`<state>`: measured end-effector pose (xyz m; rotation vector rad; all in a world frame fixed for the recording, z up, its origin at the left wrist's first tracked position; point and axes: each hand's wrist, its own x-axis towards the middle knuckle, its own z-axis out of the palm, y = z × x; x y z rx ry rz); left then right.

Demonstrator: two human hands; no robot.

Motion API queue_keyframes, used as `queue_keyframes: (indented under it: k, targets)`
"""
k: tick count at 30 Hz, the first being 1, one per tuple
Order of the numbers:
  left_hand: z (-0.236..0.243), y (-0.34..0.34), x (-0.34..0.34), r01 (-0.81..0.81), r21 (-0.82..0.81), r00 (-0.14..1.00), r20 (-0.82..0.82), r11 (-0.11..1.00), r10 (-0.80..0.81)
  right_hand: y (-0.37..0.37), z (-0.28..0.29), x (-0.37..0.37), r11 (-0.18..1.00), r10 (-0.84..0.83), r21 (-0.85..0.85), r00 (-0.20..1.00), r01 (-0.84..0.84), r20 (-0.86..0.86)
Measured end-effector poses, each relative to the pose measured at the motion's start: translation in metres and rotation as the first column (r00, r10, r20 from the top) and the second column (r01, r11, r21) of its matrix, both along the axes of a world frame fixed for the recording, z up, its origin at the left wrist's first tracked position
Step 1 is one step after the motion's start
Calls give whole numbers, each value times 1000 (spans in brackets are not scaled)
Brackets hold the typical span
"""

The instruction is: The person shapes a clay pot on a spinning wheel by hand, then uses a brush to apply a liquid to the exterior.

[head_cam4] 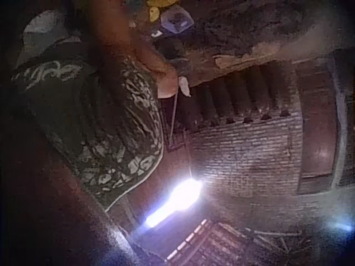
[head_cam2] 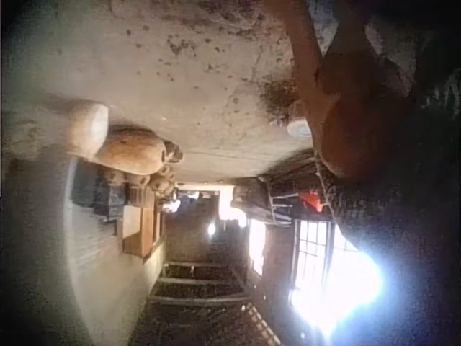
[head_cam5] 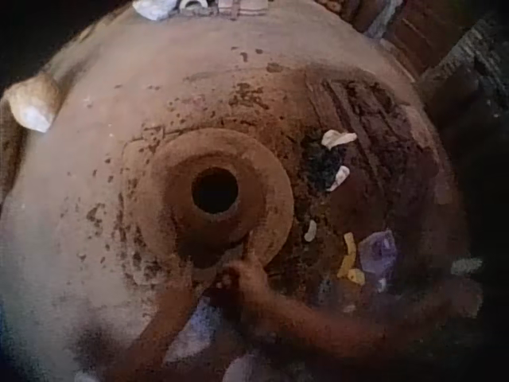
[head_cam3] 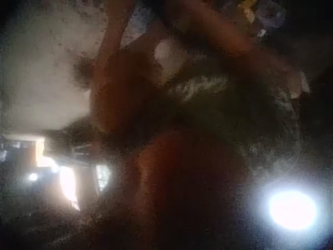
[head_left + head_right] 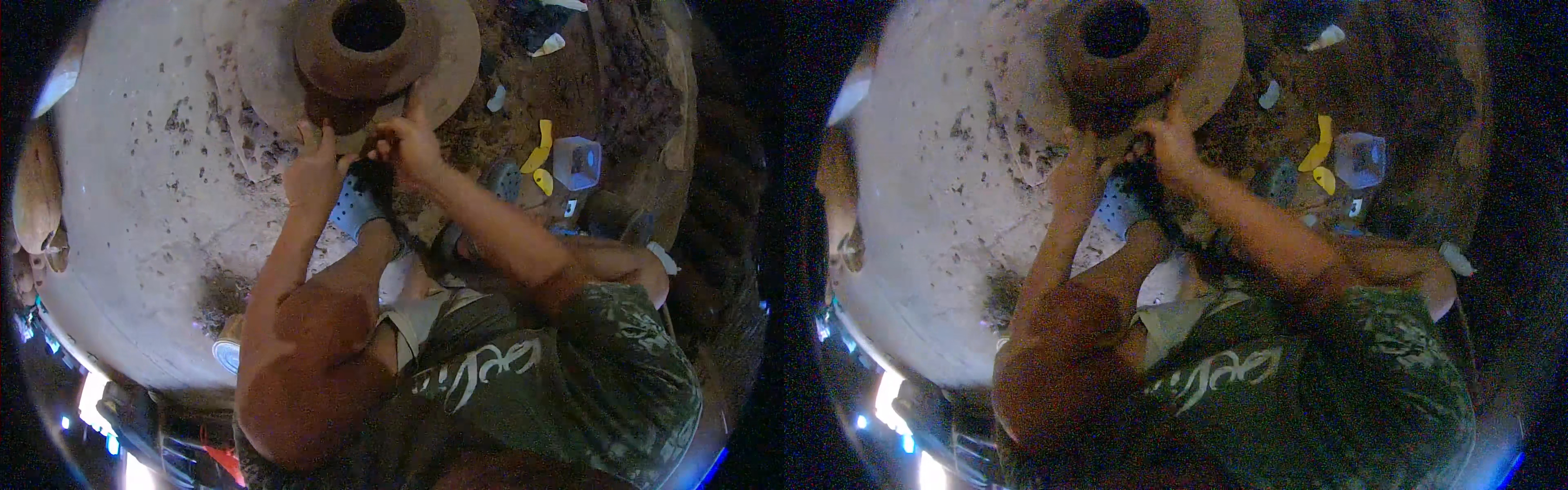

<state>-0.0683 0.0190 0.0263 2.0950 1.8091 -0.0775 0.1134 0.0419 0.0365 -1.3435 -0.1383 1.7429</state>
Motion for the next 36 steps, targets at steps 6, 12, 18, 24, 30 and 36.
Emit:
queue_keyframes:
  k: [6, 12, 18, 24, 30, 36]
  targets:
    - [-22, -10, -26, 94, 65, 995, 3, 993, -95, -36, 8, -51, 944, 328, 22, 937, -328, -116]
    - [33, 1, -19, -381, -304, 601, 637, 874, 483, -16, 22, 2, 372, 337, 241, 372, -897, 865]
    - [41, -22, 11, -49, -644, 311, 717, 764, 624, -29, 49, 11, 25, 299, 139, 140, -990, 944]
    - [34, -34, 21, 10, -532, 516, 728, 847, 451, -36, 24, 23, -141, 179, 163, 137, -976, 974]
    - [54, -15, 9, 67, -803, 208, 592, 592, 779, -16, 46, 29, 127, 148, 247, 265, -961, 953]
    - [64, -5, 20, 92, -819, 224, 572, 567, 789, -17, 71, 36, 423, 421, 216, 402, -880, 813]
